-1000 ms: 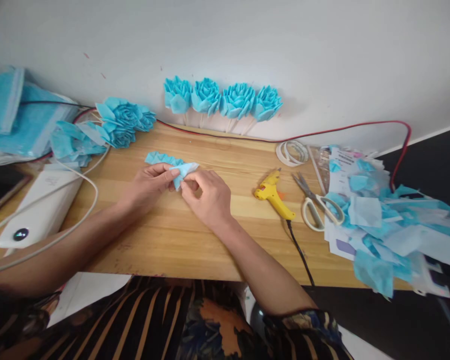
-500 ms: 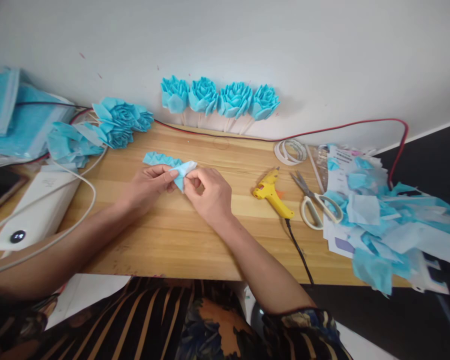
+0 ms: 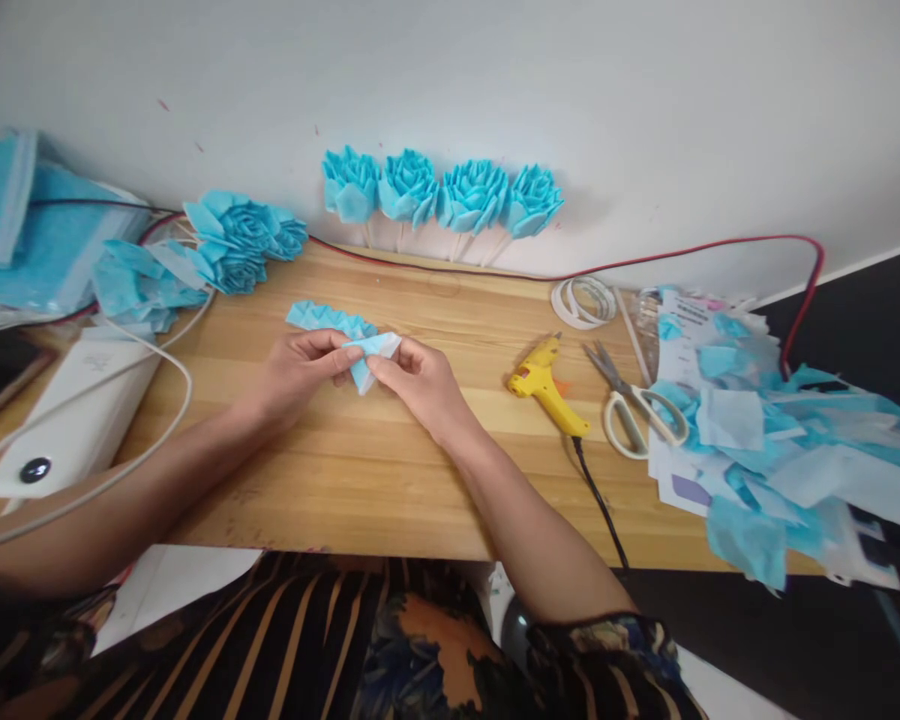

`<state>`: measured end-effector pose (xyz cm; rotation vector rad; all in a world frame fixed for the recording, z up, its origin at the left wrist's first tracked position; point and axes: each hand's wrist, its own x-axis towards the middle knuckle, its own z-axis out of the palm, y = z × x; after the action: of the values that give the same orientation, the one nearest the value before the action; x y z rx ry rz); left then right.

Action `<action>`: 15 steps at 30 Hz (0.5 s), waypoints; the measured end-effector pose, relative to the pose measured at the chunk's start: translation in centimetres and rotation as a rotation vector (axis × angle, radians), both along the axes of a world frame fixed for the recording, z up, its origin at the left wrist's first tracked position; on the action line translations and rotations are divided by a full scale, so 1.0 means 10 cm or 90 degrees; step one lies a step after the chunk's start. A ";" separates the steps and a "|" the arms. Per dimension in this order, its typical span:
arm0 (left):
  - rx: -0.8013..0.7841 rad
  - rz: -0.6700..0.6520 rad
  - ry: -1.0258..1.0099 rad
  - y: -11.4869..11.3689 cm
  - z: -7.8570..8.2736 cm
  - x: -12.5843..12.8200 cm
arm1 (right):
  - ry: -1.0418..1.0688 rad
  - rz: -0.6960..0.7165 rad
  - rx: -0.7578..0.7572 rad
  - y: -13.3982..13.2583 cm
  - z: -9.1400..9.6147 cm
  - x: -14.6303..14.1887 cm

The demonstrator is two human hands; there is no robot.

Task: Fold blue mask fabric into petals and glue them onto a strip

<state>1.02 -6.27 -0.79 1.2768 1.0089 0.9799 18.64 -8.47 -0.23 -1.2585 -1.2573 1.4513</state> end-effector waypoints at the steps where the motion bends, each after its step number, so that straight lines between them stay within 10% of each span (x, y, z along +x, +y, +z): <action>1: 0.006 -0.005 0.004 0.00 -0.01 0.00 | -0.007 0.001 0.003 0.00 -0.01 0.00; 15: -0.020 -0.095 0.026 -0.01 -0.02 -0.03 | -0.004 -0.097 0.121 -0.02 0.00 -0.03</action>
<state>0.70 -6.37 -1.01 1.3308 0.9422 0.8246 18.32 -8.66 -0.23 -1.2033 -1.2450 1.1914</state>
